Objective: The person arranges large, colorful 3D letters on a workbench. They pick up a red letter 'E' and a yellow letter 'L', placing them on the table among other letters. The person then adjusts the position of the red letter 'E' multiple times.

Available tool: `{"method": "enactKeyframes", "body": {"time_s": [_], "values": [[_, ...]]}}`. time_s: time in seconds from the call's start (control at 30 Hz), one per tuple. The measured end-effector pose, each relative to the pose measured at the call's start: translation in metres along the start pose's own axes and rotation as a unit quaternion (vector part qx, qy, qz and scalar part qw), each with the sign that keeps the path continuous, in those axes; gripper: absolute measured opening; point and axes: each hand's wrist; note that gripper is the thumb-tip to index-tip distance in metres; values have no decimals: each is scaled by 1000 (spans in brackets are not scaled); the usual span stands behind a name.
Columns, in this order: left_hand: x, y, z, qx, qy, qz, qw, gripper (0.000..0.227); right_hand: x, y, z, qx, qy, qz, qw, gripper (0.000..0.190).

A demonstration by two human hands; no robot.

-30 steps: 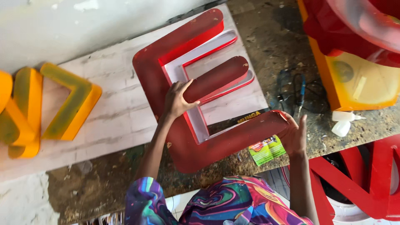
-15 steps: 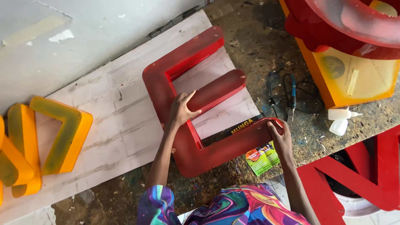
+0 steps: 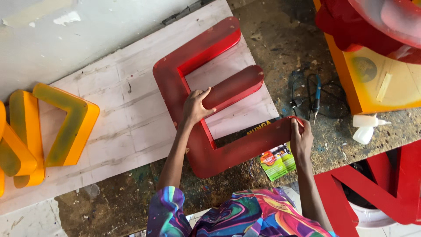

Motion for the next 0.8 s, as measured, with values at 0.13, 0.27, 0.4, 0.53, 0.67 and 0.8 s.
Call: {"method": "enactKeyframes", "body": {"time_s": [0.13,0.27,0.4,0.53,0.67,0.8], "values": [[2,-1,-1,5,-3,19,1000,109,-1,5,0,-31,-27,-11,999,51],[8,-4,-4,12,-16,13,1000,109,1,-1,-5,-50,-53,-12,997,46],[6,-8,-7,11,-12,6,1000,108,1,-2,-14,-62,-59,32,996,46],[9,-12,-7,4,-6,-3,1000,112,0,-8,-17,-85,-83,61,991,34],[9,-17,-9,1,-15,-2,1000,112,1,-12,-13,-102,-84,77,988,33],[5,-18,-8,12,-20,-43,999,113,10,-4,-4,-119,-103,94,983,30]]}}
Point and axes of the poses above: each hand's wrist, its own z-axis towards the middle knuckle, its own x-axis out of the palm, y = z × x, and after that the axes turned 8 degrees about -z, right-handed
